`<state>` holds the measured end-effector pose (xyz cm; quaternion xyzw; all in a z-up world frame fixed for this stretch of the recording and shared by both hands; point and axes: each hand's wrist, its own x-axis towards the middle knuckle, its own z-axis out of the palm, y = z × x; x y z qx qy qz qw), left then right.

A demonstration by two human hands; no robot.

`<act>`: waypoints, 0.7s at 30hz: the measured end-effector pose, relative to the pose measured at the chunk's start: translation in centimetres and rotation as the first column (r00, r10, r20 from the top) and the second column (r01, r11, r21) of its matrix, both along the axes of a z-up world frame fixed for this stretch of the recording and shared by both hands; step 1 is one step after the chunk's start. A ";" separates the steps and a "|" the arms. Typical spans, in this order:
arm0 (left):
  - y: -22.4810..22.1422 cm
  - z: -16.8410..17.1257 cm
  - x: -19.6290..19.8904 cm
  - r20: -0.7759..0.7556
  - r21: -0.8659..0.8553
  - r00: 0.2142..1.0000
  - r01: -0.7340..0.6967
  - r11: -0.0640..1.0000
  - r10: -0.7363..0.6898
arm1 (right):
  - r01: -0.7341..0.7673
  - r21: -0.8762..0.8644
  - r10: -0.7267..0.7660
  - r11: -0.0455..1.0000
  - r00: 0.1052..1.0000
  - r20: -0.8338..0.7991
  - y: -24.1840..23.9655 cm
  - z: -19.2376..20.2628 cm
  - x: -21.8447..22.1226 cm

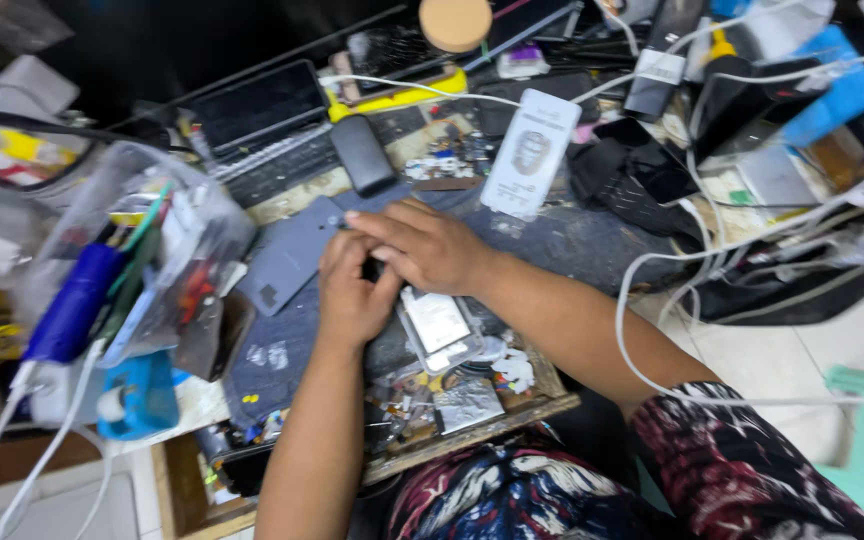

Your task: The person uses a screwdriver to remove screws from the internal components of a mobile phone and then pulls back a protective layer or battery adhesive by hand.

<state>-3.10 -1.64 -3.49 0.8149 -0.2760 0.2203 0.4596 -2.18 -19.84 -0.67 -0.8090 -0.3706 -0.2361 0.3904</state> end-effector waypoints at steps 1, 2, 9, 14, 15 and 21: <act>0.0 0.3 0.2 0.001 0.030 1.000 0.021 0.999 -0.021 | -0.038 0.008 0.038 0.999 0.999 0.013 -0.2 0.2 0.1; 0.1 0.4 0.1 -0.009 0.058 1.000 0.023 0.998 -0.022 | -0.095 0.014 0.095 0.995 0.995 0.018 -0.1 0.4 0.0; -0.1 0.5 -0.1 -0.082 0.094 0.995 -0.045 0.995 0.053 | -0.012 -0.038 0.011 0.999 1.000 -0.021 -0.2 0.9 -0.6; 0.3 0.7 -0.3 -0.012 0.046 1.000 0.023 0.999 -0.023 | -0.084 0.010 0.082 0.996 0.990 0.110 -0.4 1.0 -0.4; 0.4 0.5 -0.4 -0.014 0.069 1.000 0.025 0.997 -0.024 | -0.063 0.001 0.063 0.998 0.993 0.098 -0.3 0.9 -0.5; 0.0 0.4 -0.2 -0.092 0.045 0.995 -0.038 0.998 0.042 | 0.049 -0.091 -0.053 0.995 0.997 -0.048 -0.4 0.7 -0.8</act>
